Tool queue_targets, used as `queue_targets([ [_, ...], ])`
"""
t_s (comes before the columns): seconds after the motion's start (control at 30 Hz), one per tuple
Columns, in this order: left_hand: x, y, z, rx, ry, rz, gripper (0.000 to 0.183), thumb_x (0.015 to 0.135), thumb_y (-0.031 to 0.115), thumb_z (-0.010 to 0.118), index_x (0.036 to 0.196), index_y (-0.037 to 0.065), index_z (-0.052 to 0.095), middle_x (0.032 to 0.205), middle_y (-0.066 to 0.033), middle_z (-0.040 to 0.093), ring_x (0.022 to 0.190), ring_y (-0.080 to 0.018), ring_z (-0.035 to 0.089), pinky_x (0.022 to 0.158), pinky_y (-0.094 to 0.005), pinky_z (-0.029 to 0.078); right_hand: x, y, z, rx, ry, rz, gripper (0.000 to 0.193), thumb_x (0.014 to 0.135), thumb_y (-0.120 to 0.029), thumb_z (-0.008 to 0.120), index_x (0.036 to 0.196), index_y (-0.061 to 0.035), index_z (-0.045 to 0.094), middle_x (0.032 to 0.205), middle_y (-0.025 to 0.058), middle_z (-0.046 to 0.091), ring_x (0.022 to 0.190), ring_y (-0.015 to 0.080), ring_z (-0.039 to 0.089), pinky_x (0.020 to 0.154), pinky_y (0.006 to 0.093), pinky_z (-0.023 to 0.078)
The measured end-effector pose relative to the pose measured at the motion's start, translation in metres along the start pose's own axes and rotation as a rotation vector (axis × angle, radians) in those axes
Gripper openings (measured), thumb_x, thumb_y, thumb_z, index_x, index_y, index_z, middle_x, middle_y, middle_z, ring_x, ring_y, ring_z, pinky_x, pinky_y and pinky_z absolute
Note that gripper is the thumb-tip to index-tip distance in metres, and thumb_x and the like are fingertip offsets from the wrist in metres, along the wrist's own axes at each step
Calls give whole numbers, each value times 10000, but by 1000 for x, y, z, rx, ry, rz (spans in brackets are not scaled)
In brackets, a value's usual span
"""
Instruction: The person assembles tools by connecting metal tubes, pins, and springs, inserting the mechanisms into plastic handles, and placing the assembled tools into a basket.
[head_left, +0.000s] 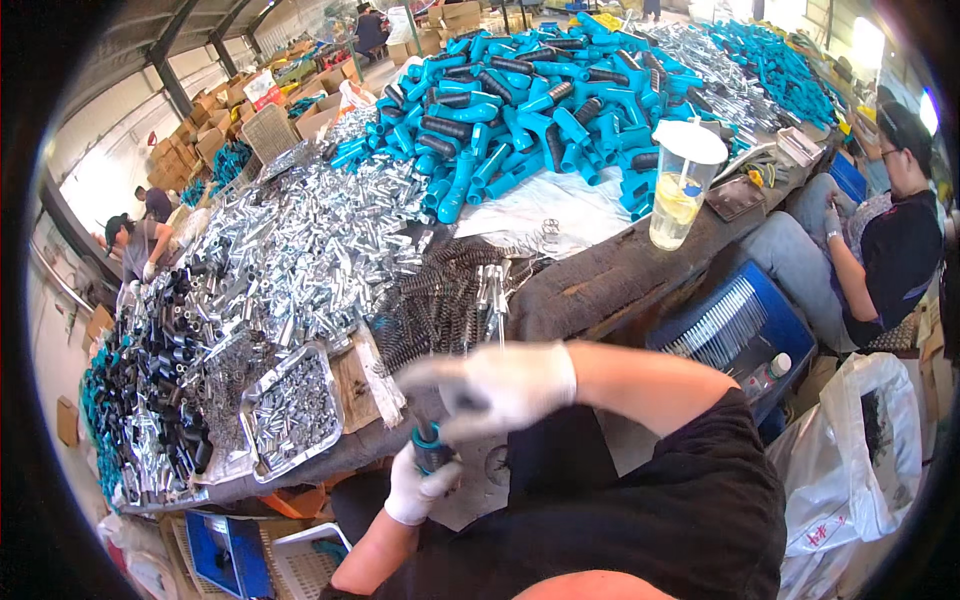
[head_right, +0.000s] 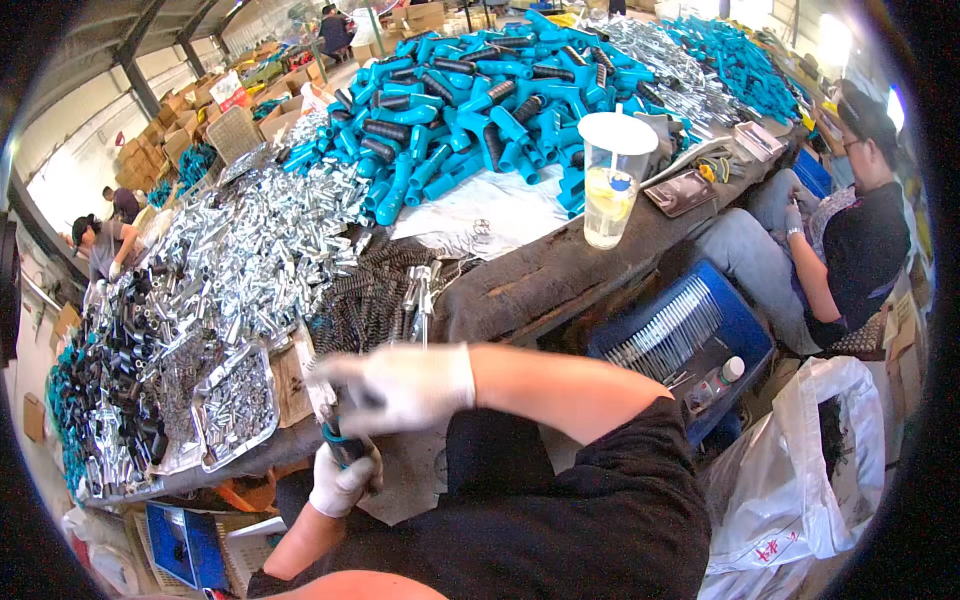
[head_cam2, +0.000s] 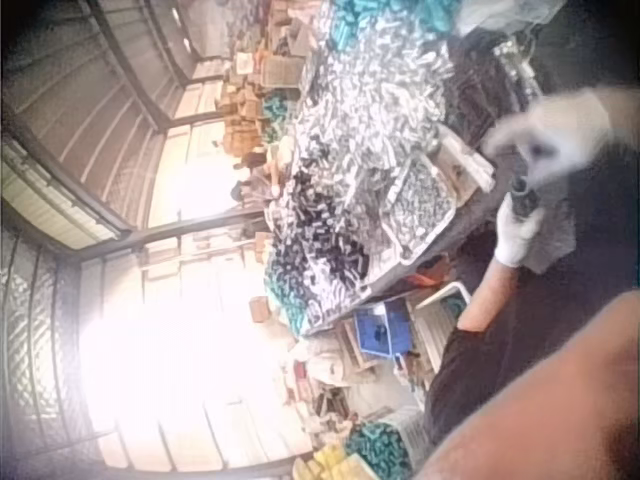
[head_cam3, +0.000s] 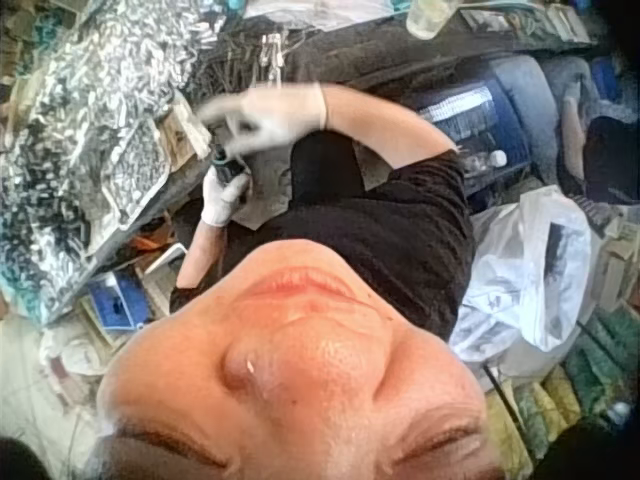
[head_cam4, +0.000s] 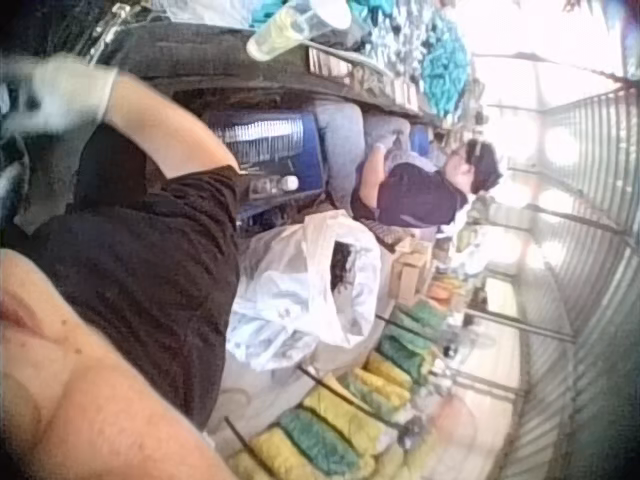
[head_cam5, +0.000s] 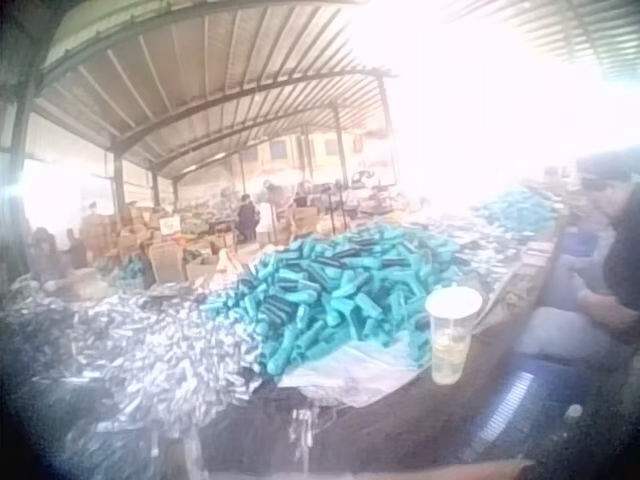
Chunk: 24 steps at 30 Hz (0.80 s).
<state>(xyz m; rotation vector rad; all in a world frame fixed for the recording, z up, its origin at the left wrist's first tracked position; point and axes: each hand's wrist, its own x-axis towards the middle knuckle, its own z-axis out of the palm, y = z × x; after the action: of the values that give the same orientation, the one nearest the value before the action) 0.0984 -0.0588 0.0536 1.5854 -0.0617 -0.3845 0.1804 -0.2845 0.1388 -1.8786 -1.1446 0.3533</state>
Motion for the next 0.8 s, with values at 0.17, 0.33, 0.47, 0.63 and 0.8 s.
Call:
queue_targets([
  [0.17, 30, 19, -9, -219, 17, 149, 162, 741, -15, 604, 880, 33, 536, 675, -65, 582, 519, -137, 532, 480, -266, 428, 37, 90, -138, -387, 749, 209, 357, 820, -222, 616, 1135, -53, 620, 908, 146, 697, 808, 302, 669, 736, 393, 529],
  [0.33, 49, 15, -21, -231, 43, 96, 149, 755, 12, 611, 871, 37, 521, 644, -67, 573, 509, -145, 541, 471, -258, 421, 28, 167, -243, -859, 935, 890, 478, 843, -132, 543, 1304, -258, 551, 1343, 179, 489, 1177, 346, 542, 983, 410, 448],
  [0.47, 59, 11, -28, -297, -9, -11, 224, 719, 12, 669, 896, 24, 532, 677, -74, 601, 544, -143, 578, 492, -259, 452, 14, 211, -262, -1029, 909, 1006, 552, 841, -55, 485, 1337, -294, 516, 1501, 135, 320, 1285, 343, 447, 1048, 434, 396],
  [0.63, 61, 7, -37, -342, -53, 31, 184, 647, 0, 683, 791, -7, 568, 652, -106, 622, 558, -164, 586, 520, -271, 476, 0, 227, -265, -1136, 939, 972, 416, 874, -106, 491, 1249, -272, 557, 1203, 198, 536, 1107, 361, 569, 899, 450, 494],
  [0.8, 58, 5, -34, -429, -30, 65, 209, 647, -10, 671, 824, -12, 558, 656, -118, 611, 557, -172, 583, 521, -278, 482, 10, 192, -258, -1036, 1214, 806, 410, 743, -249, 703, 1104, -130, 549, 1064, 205, 594, 965, 384, 625, 825, 457, 514],
])
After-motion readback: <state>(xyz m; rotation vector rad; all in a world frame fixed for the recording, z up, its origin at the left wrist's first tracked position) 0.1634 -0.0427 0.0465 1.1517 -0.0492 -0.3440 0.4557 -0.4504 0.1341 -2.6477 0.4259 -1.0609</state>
